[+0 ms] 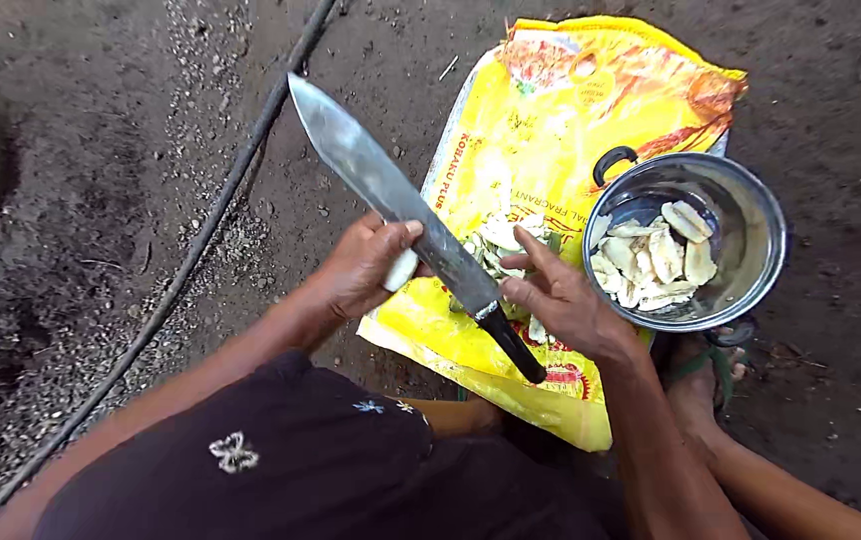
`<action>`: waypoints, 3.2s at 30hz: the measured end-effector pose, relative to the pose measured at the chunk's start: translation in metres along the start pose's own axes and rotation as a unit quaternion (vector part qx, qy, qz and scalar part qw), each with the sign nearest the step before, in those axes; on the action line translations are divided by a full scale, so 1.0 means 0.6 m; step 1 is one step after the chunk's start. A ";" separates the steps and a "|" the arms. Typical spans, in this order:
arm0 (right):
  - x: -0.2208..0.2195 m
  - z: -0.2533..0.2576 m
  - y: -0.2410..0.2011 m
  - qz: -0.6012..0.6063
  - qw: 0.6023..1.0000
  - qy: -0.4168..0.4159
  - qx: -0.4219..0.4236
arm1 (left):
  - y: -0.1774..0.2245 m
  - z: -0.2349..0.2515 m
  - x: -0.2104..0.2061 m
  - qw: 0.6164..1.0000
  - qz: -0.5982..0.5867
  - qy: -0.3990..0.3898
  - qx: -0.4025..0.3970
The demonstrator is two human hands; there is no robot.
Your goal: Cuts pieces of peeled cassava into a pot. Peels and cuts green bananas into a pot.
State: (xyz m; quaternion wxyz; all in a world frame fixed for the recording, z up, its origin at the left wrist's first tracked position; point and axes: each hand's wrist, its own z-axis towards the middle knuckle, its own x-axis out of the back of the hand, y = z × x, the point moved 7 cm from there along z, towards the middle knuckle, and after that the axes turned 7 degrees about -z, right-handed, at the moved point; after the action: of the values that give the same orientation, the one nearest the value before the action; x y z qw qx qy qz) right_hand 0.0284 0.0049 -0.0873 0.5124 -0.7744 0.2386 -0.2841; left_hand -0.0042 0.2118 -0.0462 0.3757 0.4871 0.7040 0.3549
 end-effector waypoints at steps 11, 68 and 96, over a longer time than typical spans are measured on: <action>0.184 -0.132 -0.171 -0.164 0.890 0.398 0.148 | 0.276 0.053 -0.359 0.951 0.079 -0.246 -0.168; 0.155 -0.146 0.006 0.001 0.906 0.400 0.139 | -0.025 0.130 -0.414 0.958 -0.284 -0.023 -0.012; 0.167 -0.144 0.046 0.028 0.902 0.417 0.109 | -0.059 0.102 -0.431 0.970 -0.228 -0.086 0.024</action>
State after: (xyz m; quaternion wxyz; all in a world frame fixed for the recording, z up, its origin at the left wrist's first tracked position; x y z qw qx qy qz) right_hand 0.0395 -0.1284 -0.0664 0.4549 -0.5176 0.4193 -0.5910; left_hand 0.0972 -0.0360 -0.0582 0.4940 0.3512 0.7698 0.2000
